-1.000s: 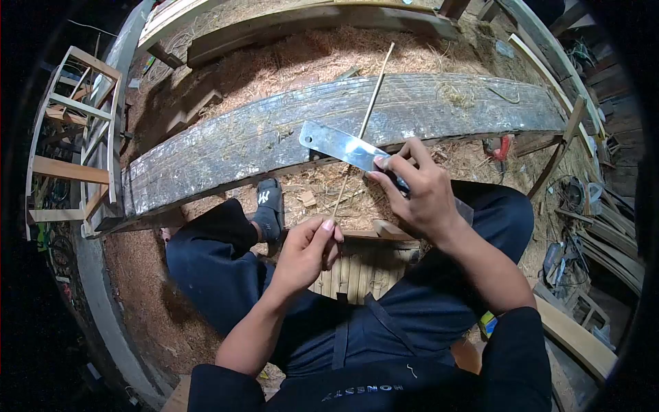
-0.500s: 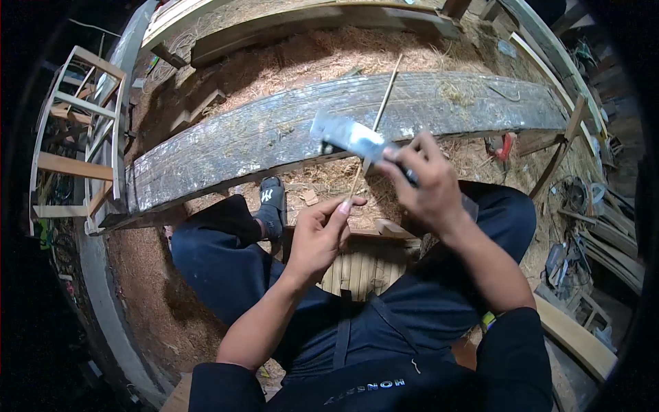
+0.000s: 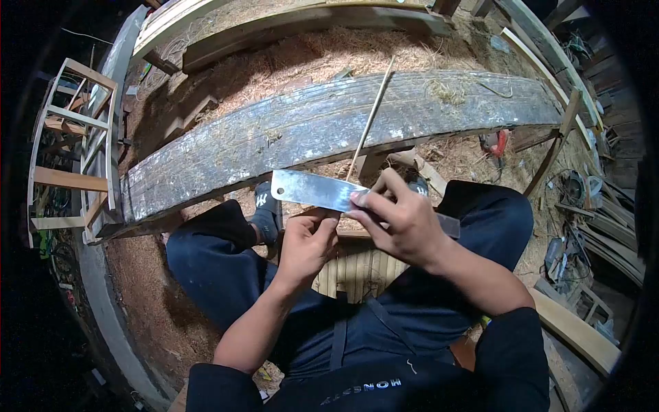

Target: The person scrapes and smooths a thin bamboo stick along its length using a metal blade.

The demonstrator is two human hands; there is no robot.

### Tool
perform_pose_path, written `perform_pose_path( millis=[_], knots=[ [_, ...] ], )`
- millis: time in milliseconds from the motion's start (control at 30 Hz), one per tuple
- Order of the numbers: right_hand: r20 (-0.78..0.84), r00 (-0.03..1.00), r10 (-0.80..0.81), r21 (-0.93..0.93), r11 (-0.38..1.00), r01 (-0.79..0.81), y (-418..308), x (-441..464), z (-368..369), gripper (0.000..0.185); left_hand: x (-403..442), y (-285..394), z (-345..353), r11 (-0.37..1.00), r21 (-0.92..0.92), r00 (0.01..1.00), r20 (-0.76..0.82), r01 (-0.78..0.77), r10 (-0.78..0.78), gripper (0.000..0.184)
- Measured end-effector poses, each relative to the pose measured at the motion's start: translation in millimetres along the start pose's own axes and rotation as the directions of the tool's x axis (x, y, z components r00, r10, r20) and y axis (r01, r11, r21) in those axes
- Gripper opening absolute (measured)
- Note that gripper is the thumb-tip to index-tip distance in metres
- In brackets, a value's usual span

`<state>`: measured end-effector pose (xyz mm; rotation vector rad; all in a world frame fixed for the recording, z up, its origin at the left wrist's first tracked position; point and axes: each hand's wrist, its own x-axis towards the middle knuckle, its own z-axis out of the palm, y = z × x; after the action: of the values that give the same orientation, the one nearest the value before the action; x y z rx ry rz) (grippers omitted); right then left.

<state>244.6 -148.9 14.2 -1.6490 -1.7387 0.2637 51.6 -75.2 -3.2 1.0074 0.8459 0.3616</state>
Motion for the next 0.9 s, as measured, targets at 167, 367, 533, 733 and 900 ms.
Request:
perform_pose_path(
  millis=[167,367,533,733,900],
  knots=[
    [-0.135,0.989,0.063,-0.120,0.990,-0.080,16,9,-7,0.022,-4,8,3,0.998,-0.045,0.999,-0.001,0.047,-0.047,0.028],
    [-0.045,0.997,0.056,-0.108,0.992,-0.061,9,8,-8,0.020,-5,10,-1,0.997,-0.045,0.998,0.008,0.070,-0.069,0.028],
    [-0.048,0.999,-0.008,-0.068,0.998,0.005,7,2,-2,0.019,0,-2,-3,0.998,-0.057,0.999,0.044,-0.010,0.013,0.029],
    [-0.134,0.987,0.086,-0.200,0.973,-0.112,29,17,-15,0.017,-6,5,-4,0.994,-0.072,0.996,0.049,0.078,-0.074,0.028],
    [-0.017,1.000,-0.019,-0.081,0.997,0.018,2,-2,-2,0.023,-2,6,-9,0.994,-0.019,0.994,0.026,0.105,-0.105,0.030]
  ],
)
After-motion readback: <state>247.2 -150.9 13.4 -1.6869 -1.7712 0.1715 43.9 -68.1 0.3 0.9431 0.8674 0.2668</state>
